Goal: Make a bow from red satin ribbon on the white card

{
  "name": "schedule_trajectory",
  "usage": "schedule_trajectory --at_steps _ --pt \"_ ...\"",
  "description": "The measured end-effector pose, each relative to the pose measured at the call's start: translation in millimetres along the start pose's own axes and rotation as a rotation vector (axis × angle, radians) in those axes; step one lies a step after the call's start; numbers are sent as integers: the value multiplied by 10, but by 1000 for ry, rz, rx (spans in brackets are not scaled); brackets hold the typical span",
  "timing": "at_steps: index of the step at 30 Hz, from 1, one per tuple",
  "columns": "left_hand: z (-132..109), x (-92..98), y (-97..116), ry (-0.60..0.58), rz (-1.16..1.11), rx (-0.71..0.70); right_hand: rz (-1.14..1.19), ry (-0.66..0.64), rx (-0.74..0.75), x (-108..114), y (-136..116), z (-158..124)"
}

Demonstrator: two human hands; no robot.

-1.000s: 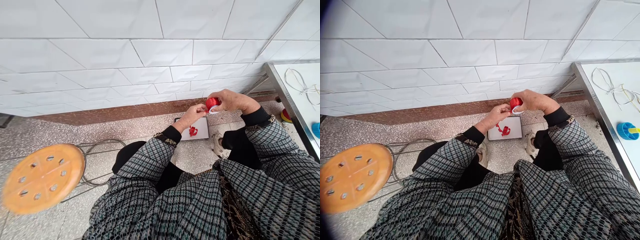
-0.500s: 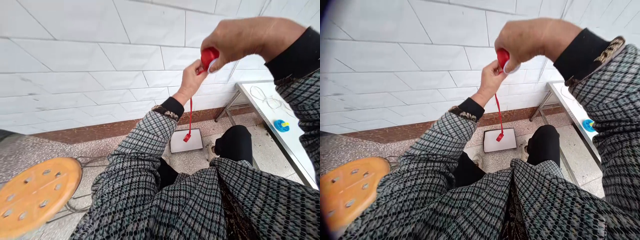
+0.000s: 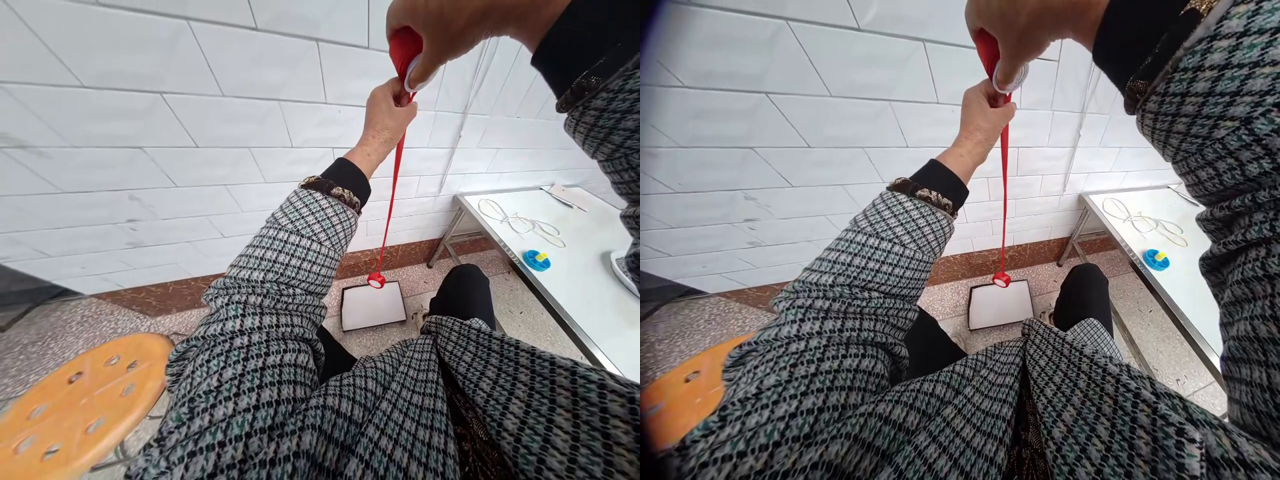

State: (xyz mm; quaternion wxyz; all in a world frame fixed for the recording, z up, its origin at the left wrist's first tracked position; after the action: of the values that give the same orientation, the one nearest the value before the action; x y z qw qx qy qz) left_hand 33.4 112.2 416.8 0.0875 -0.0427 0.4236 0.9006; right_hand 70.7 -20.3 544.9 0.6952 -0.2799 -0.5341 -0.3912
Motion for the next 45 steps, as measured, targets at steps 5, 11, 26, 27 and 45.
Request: schedule_trajectory --at_steps 5,11,26,27,45 --pt "-132 -96 17 -86 -74 86 -673 32 336 -102 214 401" --pt "-345 -130 -90 -125 -253 257 -783 46 293 -136 282 401" --pt "-496 -237 -206 -191 -473 366 -719 6 231 -191 484 333" --pt "-495 -249 -217 -186 -459 368 -712 5 230 -184 474 312" --pt "-575 -265 -311 -310 -344 408 -697 -28 272 -284 455 234"
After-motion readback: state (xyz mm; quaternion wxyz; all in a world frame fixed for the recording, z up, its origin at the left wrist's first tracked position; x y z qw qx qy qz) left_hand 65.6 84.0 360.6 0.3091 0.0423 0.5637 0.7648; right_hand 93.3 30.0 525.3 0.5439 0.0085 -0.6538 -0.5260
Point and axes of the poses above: each hand's wrist, its own z-axis towards the middle knuckle, its own x-axis out of the back of the hand, y = z × x, the point moved 9 cm from there along z, towards the middle knuckle, and after that the axes turned 7 degrees about -z, right-handed, at the moved point
